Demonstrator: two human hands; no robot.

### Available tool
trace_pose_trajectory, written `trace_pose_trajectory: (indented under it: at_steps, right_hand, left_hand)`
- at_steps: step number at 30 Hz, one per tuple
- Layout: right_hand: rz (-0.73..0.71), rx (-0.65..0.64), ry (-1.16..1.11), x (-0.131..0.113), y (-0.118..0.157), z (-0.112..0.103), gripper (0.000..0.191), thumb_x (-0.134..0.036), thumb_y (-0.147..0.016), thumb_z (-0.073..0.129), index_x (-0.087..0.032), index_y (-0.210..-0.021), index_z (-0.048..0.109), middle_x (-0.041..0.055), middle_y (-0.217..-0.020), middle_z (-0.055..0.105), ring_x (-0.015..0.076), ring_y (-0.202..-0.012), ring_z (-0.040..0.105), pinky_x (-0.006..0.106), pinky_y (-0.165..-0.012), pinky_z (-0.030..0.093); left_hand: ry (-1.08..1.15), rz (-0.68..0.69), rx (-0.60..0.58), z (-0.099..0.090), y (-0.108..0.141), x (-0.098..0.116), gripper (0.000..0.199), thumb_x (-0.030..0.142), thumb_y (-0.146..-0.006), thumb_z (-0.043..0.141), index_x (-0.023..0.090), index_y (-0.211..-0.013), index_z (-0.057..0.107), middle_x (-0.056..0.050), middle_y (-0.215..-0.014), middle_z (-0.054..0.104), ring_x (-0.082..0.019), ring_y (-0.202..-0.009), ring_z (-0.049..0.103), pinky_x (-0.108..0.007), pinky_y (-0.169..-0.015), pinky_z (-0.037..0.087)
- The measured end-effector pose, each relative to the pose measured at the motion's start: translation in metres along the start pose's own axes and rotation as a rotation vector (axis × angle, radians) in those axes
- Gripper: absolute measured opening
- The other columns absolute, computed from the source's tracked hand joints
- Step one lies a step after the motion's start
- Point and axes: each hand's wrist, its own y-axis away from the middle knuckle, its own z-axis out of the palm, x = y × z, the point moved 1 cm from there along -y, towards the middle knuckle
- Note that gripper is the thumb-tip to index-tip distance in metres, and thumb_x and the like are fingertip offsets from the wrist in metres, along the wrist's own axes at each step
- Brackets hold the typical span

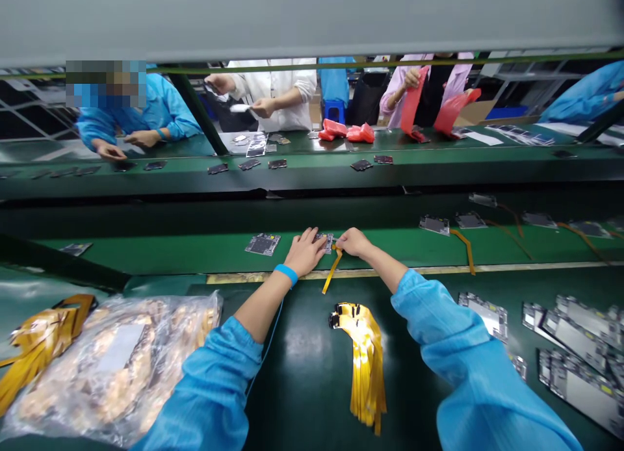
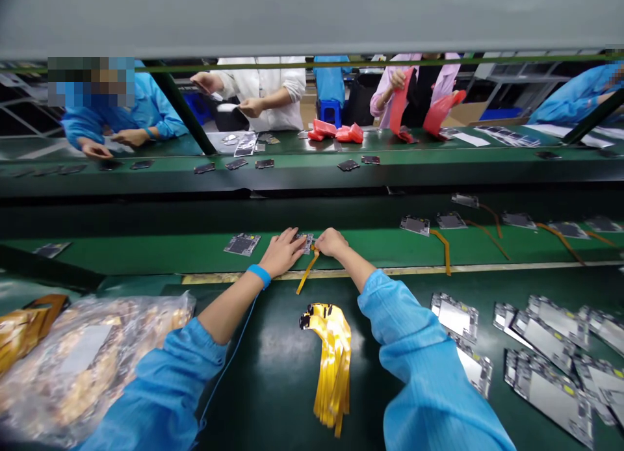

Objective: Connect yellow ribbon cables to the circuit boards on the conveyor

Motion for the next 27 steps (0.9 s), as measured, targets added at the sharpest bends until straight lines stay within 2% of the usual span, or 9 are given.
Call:
trace_pose_trajectory:
  at_steps: [3, 6, 9, 14, 22, 27]
  right_hand:
    - [0.001, 0.010, -0.010, 0.004, -0.001, 0.000, 0.016, -0.029, -0.084, 0.071, -0.019, -0.086, 0.083, 0.0018, -0.075, 0.074, 0.0121, -0.066, 0.061, 0.021, -0.060, 0.041]
    - [-0.003, 0.017, -0.020, 0.009, -0.003, 0.000, 0.017, -0.031, -0.082, 0.073, -0.019, -0.087, 0.083, 0.0016, -0.075, 0.074, 0.0124, -0.067, 0.062, 0.021, -0.063, 0.043]
    - [-0.005, 0.022, -0.025, 0.014, -0.006, 0.000, 0.019, -0.035, -0.080, 0.076, -0.018, -0.086, 0.083, 0.0022, -0.075, 0.074, 0.0130, -0.069, 0.064, 0.021, -0.065, 0.045]
    - [-0.001, 0.031, -0.019, 0.020, -0.008, -0.001, 0.020, -0.035, -0.078, 0.078, -0.017, -0.087, 0.082, 0.0025, -0.076, 0.075, 0.0135, -0.070, 0.064, 0.022, -0.068, 0.046]
    - [-0.006, 0.045, 0.021, 0.024, -0.004, -0.008, 0.021, -0.035, -0.080, 0.076, -0.016, -0.088, 0.082, 0.0024, -0.075, 0.075, 0.0129, -0.067, 0.064, 0.021, -0.065, 0.046]
    - [-0.015, 0.041, 0.087, 0.025, 0.005, -0.015, 0.018, -0.032, -0.086, 0.070, -0.019, -0.086, 0.082, 0.0021, -0.075, 0.074, 0.0136, -0.069, 0.065, 0.021, -0.064, 0.043]
  left_hand:
    - [0.031, -0.016, 0.073, -0.002, 0.006, 0.003, 0.042, 0.036, -0.101, 0.050, 0.025, -0.141, 0.059, -0.016, -0.146, 0.052, -0.034, -0.137, 0.043, -0.048, -0.103, 0.044]
    - [0.070, 0.028, 0.059, -0.002, 0.015, 0.007, 0.042, 0.035, -0.101, 0.048, 0.025, -0.140, 0.060, -0.014, -0.132, 0.058, -0.031, -0.125, 0.050, -0.047, -0.101, 0.045]
    - [0.076, 0.081, 0.030, -0.001, 0.023, 0.012, 0.039, 0.034, -0.101, 0.047, 0.026, -0.136, 0.064, -0.013, -0.136, 0.058, -0.031, -0.125, 0.051, -0.047, -0.103, 0.043]
    - [0.020, 0.107, -0.014, -0.005, 0.026, 0.025, 0.044, 0.037, -0.102, 0.045, 0.026, -0.142, 0.058, -0.014, -0.142, 0.055, -0.032, -0.125, 0.052, -0.047, -0.102, 0.042]
    - [-0.063, 0.072, -0.055, -0.008, 0.020, 0.049, 0.054, 0.047, -0.102, 0.043, 0.028, -0.152, 0.048, -0.018, -0.140, 0.054, -0.036, -0.121, 0.051, -0.050, -0.097, 0.042]
    - [-0.098, 0.045, -0.084, -0.005, 0.015, 0.063, 0.056, 0.052, -0.100, 0.046, 0.027, -0.149, 0.052, -0.019, -0.139, 0.053, -0.040, -0.123, 0.048, -0.053, -0.098, 0.041]
